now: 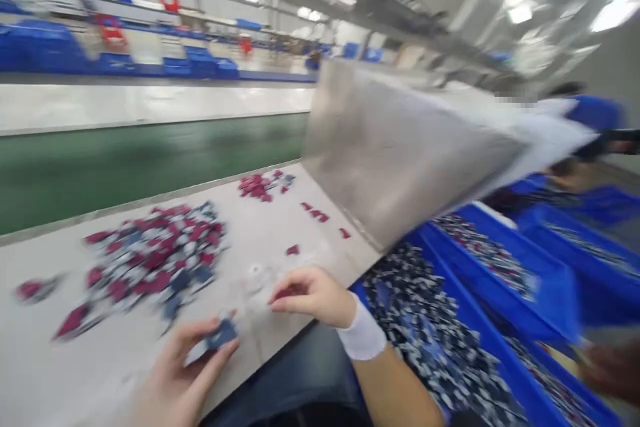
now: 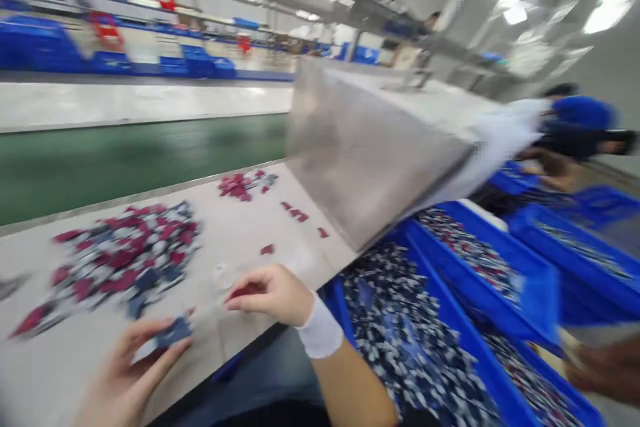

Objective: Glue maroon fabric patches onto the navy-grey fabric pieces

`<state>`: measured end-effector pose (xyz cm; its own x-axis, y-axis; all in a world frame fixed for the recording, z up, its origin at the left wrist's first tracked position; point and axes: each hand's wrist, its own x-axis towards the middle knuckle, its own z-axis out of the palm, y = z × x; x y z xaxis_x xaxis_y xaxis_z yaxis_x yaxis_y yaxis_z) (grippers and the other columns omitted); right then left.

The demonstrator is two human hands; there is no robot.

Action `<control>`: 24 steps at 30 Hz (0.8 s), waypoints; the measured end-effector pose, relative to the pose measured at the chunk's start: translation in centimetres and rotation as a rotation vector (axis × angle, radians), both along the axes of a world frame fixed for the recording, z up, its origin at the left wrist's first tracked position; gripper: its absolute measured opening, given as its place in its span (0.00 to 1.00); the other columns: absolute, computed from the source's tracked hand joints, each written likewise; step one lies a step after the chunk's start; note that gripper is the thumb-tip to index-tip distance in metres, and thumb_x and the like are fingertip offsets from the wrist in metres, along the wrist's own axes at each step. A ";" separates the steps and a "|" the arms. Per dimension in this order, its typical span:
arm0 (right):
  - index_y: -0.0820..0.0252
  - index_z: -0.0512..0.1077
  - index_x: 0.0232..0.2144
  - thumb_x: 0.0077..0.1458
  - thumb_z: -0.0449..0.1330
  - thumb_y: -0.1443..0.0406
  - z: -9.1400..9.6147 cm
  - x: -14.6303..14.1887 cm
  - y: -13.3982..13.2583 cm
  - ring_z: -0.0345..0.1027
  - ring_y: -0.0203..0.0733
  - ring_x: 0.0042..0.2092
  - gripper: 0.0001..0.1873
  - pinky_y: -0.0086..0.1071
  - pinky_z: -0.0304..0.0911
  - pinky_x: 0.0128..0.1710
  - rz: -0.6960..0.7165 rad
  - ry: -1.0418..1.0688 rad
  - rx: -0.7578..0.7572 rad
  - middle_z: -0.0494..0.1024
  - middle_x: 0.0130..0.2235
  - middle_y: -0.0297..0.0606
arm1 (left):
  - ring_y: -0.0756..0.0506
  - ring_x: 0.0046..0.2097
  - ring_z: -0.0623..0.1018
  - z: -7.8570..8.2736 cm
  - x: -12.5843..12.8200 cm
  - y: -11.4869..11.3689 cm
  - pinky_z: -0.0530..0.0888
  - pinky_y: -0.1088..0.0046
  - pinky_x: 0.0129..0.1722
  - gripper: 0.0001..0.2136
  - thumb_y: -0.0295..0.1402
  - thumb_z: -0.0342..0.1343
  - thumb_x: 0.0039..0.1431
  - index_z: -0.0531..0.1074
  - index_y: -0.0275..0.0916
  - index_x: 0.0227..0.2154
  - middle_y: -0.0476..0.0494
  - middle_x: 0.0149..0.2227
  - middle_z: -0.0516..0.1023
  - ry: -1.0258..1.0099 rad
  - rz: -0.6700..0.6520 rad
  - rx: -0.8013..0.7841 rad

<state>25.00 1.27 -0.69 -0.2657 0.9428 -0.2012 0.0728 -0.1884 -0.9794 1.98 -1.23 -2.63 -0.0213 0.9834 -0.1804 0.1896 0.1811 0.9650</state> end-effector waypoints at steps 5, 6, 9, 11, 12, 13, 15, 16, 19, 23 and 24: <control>0.56 0.72 0.45 0.59 0.63 0.55 0.1 -1.5 -1.1 0.72 0.32 0.32 0.15 0.28 0.68 0.36 0.083 0.167 -0.091 0.82 0.32 0.33 | 0.44 0.45 0.80 0.1 1.4 0.2 0.81 0.71 0.36 0.13 0.39 0.68 0.50 0.71 0.40 0.34 0.42 0.48 0.74 -0.168 0.025 0.111; 0.55 0.69 0.43 0.61 0.61 0.56 0.1 -1.7 -1.1 0.73 0.32 0.33 0.12 0.28 0.68 0.38 0.090 0.181 -0.108 0.82 0.33 0.32 | 0.46 0.43 0.79 -0.1 1.5 0.4 0.80 0.73 0.34 0.13 0.37 0.68 0.50 0.71 0.40 0.34 0.43 0.46 0.73 -0.172 0.028 0.142; 0.54 0.63 0.37 0.64 0.59 0.57 0.4 -2.3 -1.2 0.75 0.34 0.36 0.09 0.29 0.68 0.39 0.122 0.184 -0.160 0.84 0.34 0.34 | 0.48 0.43 0.77 -0.8 1.6 0.3 0.78 0.76 0.35 0.10 0.31 0.66 0.51 0.71 0.41 0.34 0.46 0.41 0.73 -0.146 0.031 0.224; 0.55 0.63 0.36 0.64 0.59 0.57 0.6 -2.8 -1.2 0.76 0.35 0.36 0.10 0.31 0.69 0.40 0.137 0.168 -0.180 0.83 0.34 0.34 | 0.48 0.45 0.76 -1.2 1.5 0.1 0.78 0.75 0.39 0.09 0.26 0.64 0.53 0.71 0.42 0.36 0.47 0.40 0.73 -0.120 0.012 0.280; 0.55 0.63 0.36 0.63 0.59 0.57 0.6 -3.0 -1.2 0.76 0.36 0.36 0.10 0.31 0.69 0.40 0.137 0.158 -0.185 0.83 0.34 0.34 | 0.48 0.45 0.76 -1.4 1.5 0.0 0.77 0.75 0.41 0.10 0.25 0.63 0.53 0.71 0.42 0.36 0.47 0.40 0.73 -0.106 0.005 0.313; 0.55 0.64 0.36 0.63 0.59 0.57 0.5 -3.1 -1.1 0.75 0.36 0.36 0.11 0.31 0.69 0.40 0.129 0.147 -0.187 0.83 0.33 0.34 | 0.48 0.46 0.76 -1.5 1.5 0.0 0.77 0.75 0.42 0.11 0.23 0.63 0.53 0.71 0.42 0.37 0.47 0.40 0.73 -0.090 0.001 0.347; 0.56 0.64 0.36 0.63 0.60 0.57 0.4 -3.4 -0.9 0.75 0.36 0.35 0.11 0.31 0.69 0.39 0.113 0.120 -0.195 0.82 0.33 0.34 | 0.48 0.46 0.76 -1.7 1.4 0.1 0.77 0.74 0.42 0.12 0.23 0.63 0.53 0.71 0.42 0.38 0.47 0.41 0.74 -0.036 -0.003 0.417; 0.56 0.65 0.36 0.62 0.60 0.57 0.3 -3.4 -0.8 0.74 0.36 0.35 0.11 0.31 0.69 0.38 0.110 0.103 -0.201 0.82 0.32 0.34 | 0.48 0.46 0.76 -1.8 1.3 0.1 0.76 0.73 0.43 0.13 0.23 0.63 0.53 0.71 0.42 0.39 0.47 0.41 0.74 -0.001 -0.009 0.451; 0.57 0.66 0.35 0.63 0.60 0.57 0.2 -3.5 -0.5 0.72 0.35 0.32 0.11 0.30 0.67 0.35 0.113 0.070 -0.210 0.80 0.30 0.34 | 0.48 0.47 0.76 -1.8 1.2 0.2 0.76 0.72 0.45 0.13 0.23 0.63 0.54 0.71 0.42 0.41 0.46 0.42 0.75 0.087 -0.054 0.529; 0.58 0.66 0.34 0.63 0.59 0.58 0.2 -3.3 -0.2 0.70 0.34 0.31 0.10 0.29 0.66 0.34 0.113 0.095 -0.204 0.78 0.28 0.32 | 0.48 0.48 0.76 -1.7 1.0 0.3 0.76 0.73 0.47 0.15 0.25 0.64 0.55 0.71 0.41 0.44 0.45 0.43 0.75 0.139 -0.113 0.586; 0.58 0.66 0.34 0.63 0.59 0.58 0.2 -3.3 -0.1 0.70 0.34 0.31 0.10 0.29 0.66 0.34 0.111 0.100 -0.203 0.78 0.28 0.32 | 0.48 0.48 0.76 -1.6 1.0 0.3 0.76 0.73 0.48 0.15 0.25 0.65 0.55 0.72 0.41 0.44 0.45 0.43 0.76 0.155 -0.122 0.598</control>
<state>21.69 1.16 -0.48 -0.3933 0.8498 -0.3510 0.0088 -0.3783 -0.9257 3.00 -0.91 -4.26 0.1151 0.9101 0.3981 0.3206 -0.4133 0.8523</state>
